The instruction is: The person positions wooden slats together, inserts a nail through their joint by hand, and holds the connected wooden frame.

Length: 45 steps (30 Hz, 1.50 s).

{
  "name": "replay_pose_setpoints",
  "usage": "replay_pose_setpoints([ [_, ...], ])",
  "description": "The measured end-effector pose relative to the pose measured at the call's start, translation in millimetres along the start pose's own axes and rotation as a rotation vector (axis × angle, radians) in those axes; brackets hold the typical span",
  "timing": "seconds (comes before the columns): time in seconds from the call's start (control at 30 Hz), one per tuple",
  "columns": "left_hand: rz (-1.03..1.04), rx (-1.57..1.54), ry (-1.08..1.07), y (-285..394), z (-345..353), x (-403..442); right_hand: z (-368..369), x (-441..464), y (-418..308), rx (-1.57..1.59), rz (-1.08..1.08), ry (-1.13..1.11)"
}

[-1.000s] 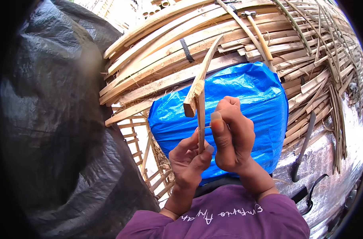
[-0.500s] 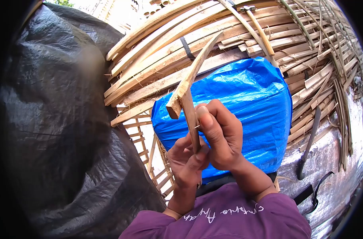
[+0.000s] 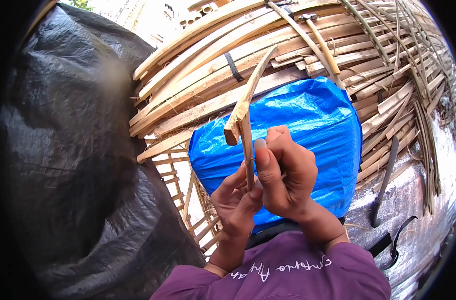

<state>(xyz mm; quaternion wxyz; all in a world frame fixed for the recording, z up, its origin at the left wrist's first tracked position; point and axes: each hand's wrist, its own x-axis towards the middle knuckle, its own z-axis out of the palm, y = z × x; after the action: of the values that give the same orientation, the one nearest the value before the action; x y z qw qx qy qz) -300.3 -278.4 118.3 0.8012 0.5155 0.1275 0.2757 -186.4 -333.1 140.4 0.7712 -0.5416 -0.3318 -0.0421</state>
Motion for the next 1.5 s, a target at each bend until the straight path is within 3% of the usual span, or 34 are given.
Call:
replay_pose_setpoints([
  [0.1,0.060,-0.045,-0.032,-4.7,3.0,-0.1,-3.0,-1.2,0.2,-0.078,-0.107,0.007],
  [0.2,0.104,0.111,0.079,-6.2,13.4,0.7,-2.4,-2.7,-0.5,-0.121,-0.153,0.046],
  [0.33,0.054,0.044,0.059,-3.1,12.2,1.1,-3.8,-0.5,2.0,-0.107,-0.135,0.066],
  [0.6,-0.035,0.039,0.026,2.0,9.2,0.9,-5.1,8.9,0.4,0.069,0.116,0.034],
  [0.77,0.021,-0.017,-0.042,-4.9,5.2,2.6,-11.9,6.1,2.1,-0.160,-0.123,0.021],
  [0.9,0.022,-0.037,-0.079,-5.7,8.8,2.5,-10.6,1.7,15.1,0.003,-0.142,0.012],
  [0.97,0.022,-0.064,-0.091,-5.6,9.1,3.3,-9.6,0.2,0.7,0.221,0.227,0.083],
  [1.1,0.014,-0.081,-0.095,-4.9,14.2,2.1,-9.9,9.7,-15.5,0.095,0.254,0.098],
  [1.13,0.025,-0.085,-0.088,-3.1,17.2,2.8,-10.5,8.0,-12.8,0.096,0.250,0.085],
  [1.2,-0.021,-0.080,-0.068,-2.1,23.9,3.4,-15.6,1.5,0.7,-0.157,-0.116,0.114],
  [1.27,0.049,-0.083,-0.073,-9.6,22.5,4.5,-16.9,-7.2,2.5,-0.118,-0.122,0.112],
  [1.37,-0.020,-0.046,-0.080,-10.9,25.3,2.8,-18.2,-17.0,1.1,-0.011,0.097,0.220],
  [1.5,0.060,0.020,-0.141,-18.5,24.2,3.1,-17.1,-20.7,-10.1,0.140,0.346,0.294],
])
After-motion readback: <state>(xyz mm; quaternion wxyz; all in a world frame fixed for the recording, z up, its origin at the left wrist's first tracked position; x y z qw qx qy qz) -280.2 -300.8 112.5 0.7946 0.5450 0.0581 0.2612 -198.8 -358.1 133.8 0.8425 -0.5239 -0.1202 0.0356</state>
